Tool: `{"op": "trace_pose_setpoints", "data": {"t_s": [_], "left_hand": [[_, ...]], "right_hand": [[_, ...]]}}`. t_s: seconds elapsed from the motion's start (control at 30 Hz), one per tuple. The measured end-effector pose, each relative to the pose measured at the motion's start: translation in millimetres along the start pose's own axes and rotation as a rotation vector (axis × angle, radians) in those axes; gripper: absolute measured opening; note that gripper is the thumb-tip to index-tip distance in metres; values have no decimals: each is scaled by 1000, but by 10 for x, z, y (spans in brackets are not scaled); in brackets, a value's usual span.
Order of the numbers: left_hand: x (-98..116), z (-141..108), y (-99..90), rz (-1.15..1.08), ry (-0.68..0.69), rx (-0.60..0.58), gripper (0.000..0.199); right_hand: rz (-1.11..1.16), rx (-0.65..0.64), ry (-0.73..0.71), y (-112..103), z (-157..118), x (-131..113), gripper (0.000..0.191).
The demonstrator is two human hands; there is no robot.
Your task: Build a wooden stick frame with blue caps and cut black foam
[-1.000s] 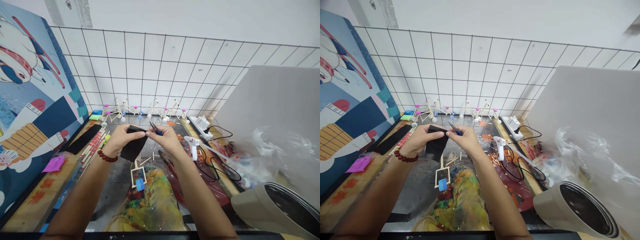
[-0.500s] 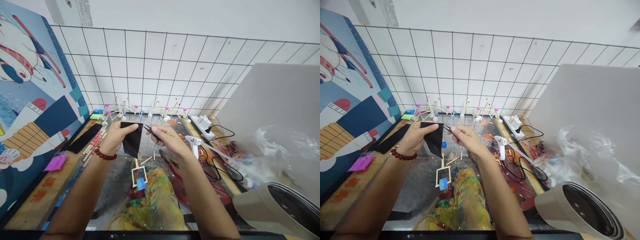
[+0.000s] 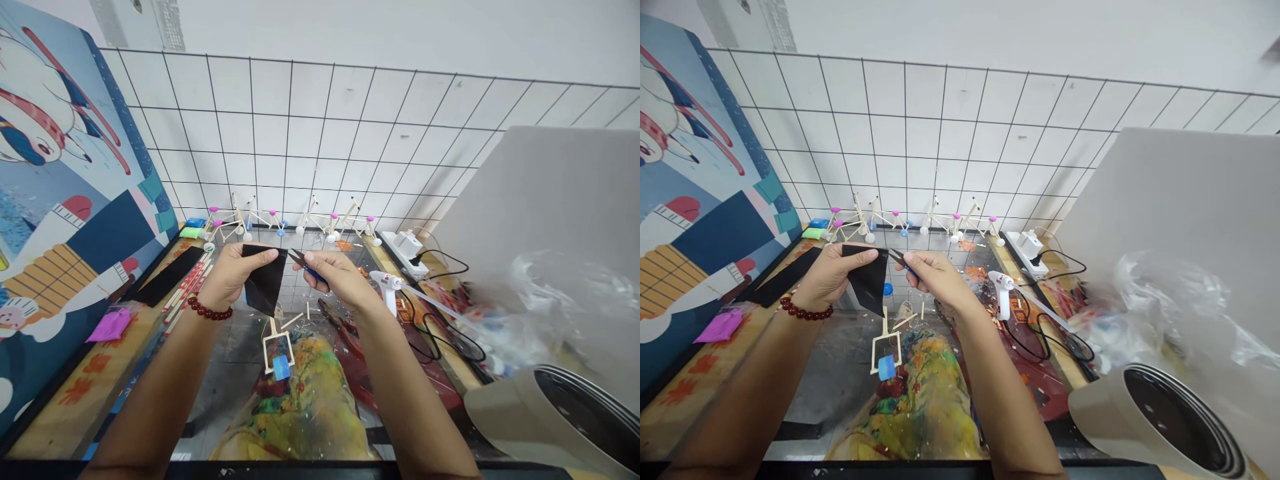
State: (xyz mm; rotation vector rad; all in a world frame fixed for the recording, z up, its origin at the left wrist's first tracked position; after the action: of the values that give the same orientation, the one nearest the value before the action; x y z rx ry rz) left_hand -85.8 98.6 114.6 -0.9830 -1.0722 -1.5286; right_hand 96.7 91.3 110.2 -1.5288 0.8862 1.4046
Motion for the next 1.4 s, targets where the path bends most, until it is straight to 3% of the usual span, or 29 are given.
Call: {"op": "trace_pose_setpoints", "data": {"t_s": [1.03, 1.4], "left_hand": [[3, 5, -4, 19, 19, -12, 26], [28, -7, 28, 79, 48, -117, 24]], "right_hand": [[-2, -21, 15, -8, 8, 13, 44], [17, -47, 32, -3, 16, 31, 43]]}}
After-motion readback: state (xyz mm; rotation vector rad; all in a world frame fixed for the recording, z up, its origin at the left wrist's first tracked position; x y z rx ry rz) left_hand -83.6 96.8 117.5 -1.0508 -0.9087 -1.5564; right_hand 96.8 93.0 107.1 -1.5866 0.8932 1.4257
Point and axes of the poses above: each hand's wrist, its own z-axis towards the middle knuckle, its own y-axis out of the palm, x = y × z, the point moved 4 cm from there along z, towards the middle knuckle, and after that the axes turned 9 degrees about y, right-handed, at the moved point
